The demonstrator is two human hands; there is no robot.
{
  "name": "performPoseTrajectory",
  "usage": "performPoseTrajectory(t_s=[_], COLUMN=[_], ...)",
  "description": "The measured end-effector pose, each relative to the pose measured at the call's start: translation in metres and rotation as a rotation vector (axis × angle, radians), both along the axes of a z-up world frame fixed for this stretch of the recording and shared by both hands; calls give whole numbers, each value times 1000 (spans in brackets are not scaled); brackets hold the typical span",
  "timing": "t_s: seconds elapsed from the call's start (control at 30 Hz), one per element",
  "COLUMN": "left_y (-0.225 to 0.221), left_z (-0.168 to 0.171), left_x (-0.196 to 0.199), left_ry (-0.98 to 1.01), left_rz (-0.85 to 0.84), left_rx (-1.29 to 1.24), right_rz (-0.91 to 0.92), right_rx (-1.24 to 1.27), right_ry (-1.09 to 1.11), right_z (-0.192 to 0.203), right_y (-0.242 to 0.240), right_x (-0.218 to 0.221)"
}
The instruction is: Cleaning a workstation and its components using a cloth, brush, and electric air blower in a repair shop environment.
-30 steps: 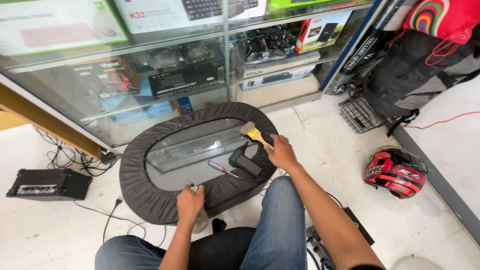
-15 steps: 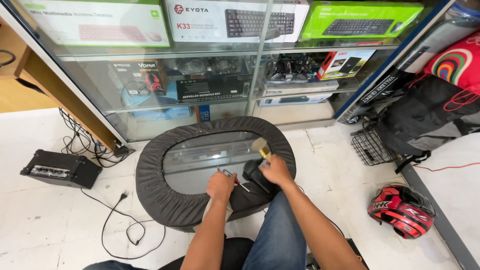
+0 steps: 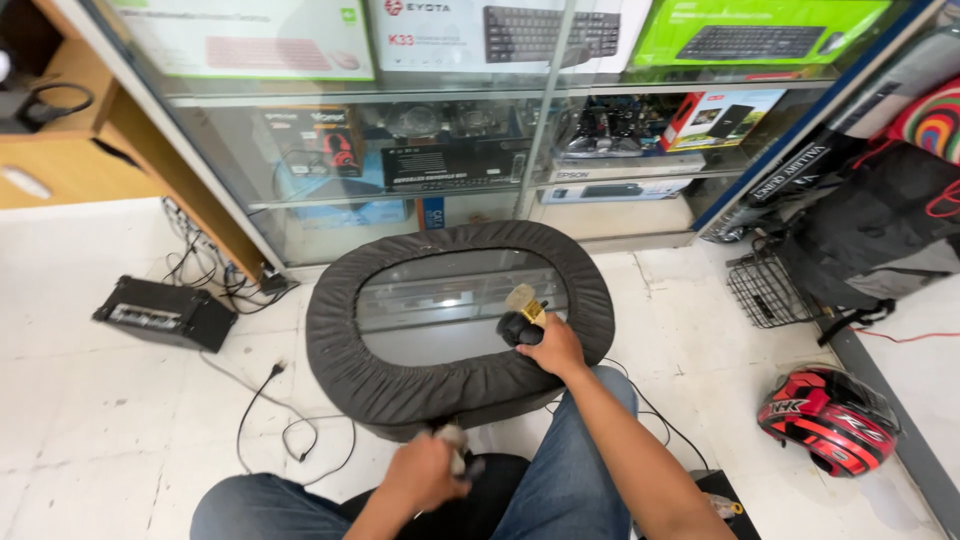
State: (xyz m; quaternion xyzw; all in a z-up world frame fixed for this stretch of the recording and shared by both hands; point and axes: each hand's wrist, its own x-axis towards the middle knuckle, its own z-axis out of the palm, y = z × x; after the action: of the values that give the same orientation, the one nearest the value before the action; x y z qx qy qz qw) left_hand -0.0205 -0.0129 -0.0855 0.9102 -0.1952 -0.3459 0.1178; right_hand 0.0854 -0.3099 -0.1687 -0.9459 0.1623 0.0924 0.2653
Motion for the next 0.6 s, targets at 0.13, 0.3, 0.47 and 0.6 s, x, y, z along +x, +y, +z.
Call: performPoseTrajectory(t_s=[0.13,0.3,0.47,0.6], left_y=[3,13,66,115], left_z=[-108,-142,-58,-14], left_x=[-33,-53,-28,-7], left_ry=[109,139,66,8], left_rz=[-277,-90,510,1127], left_rx=[74,-234,-582,-782], right_rz=[0,219,496,825], right_rx=[-6,109,184,203], right_ry=[-16,-78,0,149], right_z=[-21,-22,3,26], right_y=[5,23,67,119], right_x=[-1,-34,-93,-141])
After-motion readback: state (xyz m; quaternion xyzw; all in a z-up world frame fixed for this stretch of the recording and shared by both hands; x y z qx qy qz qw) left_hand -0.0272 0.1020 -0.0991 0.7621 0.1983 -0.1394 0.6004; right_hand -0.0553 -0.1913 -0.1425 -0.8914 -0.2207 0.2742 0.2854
